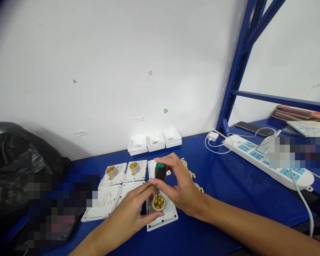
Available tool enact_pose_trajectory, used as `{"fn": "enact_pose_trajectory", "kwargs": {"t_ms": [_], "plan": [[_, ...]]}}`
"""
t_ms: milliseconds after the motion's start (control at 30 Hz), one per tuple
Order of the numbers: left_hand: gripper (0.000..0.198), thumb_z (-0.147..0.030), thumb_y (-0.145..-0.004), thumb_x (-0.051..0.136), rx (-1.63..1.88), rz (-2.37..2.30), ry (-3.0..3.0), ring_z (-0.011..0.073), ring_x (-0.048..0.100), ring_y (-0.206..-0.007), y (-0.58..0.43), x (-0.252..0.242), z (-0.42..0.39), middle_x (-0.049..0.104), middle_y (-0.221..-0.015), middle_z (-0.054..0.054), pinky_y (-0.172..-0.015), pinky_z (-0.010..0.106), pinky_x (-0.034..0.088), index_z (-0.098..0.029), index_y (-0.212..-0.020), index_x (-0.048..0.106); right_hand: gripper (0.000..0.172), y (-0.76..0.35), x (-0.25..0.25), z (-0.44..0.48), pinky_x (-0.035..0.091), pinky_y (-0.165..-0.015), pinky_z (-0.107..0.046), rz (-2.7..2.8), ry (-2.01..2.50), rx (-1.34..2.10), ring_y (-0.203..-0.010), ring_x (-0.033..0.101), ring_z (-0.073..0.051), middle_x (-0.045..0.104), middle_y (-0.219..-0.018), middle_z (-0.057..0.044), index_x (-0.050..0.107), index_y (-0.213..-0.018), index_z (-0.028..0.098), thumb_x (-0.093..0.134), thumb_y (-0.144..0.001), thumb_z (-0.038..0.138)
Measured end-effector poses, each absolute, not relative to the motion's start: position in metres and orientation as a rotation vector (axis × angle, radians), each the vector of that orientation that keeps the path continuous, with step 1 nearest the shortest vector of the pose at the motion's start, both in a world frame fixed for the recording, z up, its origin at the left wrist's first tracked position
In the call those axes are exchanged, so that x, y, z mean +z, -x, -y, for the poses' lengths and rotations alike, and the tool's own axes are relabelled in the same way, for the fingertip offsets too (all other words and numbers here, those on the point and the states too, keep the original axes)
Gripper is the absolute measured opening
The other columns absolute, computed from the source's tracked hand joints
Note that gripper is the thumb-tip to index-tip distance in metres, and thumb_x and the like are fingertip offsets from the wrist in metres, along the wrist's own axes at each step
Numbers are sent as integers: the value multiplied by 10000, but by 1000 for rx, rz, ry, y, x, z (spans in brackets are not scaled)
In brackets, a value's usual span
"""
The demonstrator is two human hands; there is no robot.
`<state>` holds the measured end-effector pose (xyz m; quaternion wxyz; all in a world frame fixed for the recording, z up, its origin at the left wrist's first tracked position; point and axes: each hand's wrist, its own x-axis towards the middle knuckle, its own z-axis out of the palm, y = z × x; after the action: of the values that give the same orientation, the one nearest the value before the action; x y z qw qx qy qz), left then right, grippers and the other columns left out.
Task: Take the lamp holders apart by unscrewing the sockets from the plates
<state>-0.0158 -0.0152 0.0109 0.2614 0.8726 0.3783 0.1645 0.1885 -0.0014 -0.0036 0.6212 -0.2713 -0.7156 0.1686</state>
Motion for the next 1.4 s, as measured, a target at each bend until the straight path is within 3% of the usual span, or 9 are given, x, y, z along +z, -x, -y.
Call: {"fn": "enact_pose_trajectory", "kwargs": {"t_ms": [433, 600, 800, 1000, 1167, 1400], "plan": [[320, -274, -901, 849, 474, -1003, -2299, 255, 705, -1043, 16, 12, 15, 704, -1192, 25, -916, 351, 561, -260, -1161, 662, 436, -187, 0, 2, 552, -740, -361, 1646, 627, 332, -896, 582, -213, 600, -1045, -43, 556, -1367, 305, 726, -975, 217], [423, -239, -905, 848, 477, -987, -2283, 255, 688, -1110, 17, 11, 15, 697, -1248, 17, -964, 356, 542, -296, -1273, 647, 449, -188, 0, 3, 540, -744, -354, 1668, 584, 344, -893, 571, -210, 603, -1026, -31, 550, -1385, 305, 717, -982, 201], [362, -262, -914, 844, 454, -1018, -2294, 252, 694, -1048, 16, 11, 14, 700, -1175, 22, -923, 359, 546, -274, -1229, 668, 473, -188, -1, 2, 540, -750, -345, 1686, 559, 358, -913, 568, -202, 602, -1062, -31, 540, -1397, 304, 725, -978, 187], [396, -258, -905, 850, 470, -995, -2285, 270, 689, -1118, 16, 11, 15, 693, -1248, 31, -997, 381, 549, -280, -1250, 656, 458, -190, 9, 5, 566, -838, -368, 1778, 598, 411, -933, 590, -196, 596, -1100, -41, 500, -1441, 304, 641, -1025, 171], [440, -319, -915, 842, 465, -994, -2293, 302, 656, -1217, 20, 0, 13, 665, -1324, 62, -1058, 416, 536, -287, -1308, 647, 473, -194, 22, 13, 540, -1025, -406, 1921, 660, 619, -1151, 595, -205, 587, -1274, -79, 402, -1530, 318, 457, -1091, 150], [431, -319, -948, 806, 470, -999, -2305, 282, 668, -1154, 23, -2, 13, 660, -1299, 40, -1030, 411, 546, -327, -1341, 627, 528, -195, 16, 11, 558, -987, -365, 1925, 568, 531, -1103, 598, -194, 591, -1224, -57, 423, -1525, 330, 585, -1050, 166]]}}
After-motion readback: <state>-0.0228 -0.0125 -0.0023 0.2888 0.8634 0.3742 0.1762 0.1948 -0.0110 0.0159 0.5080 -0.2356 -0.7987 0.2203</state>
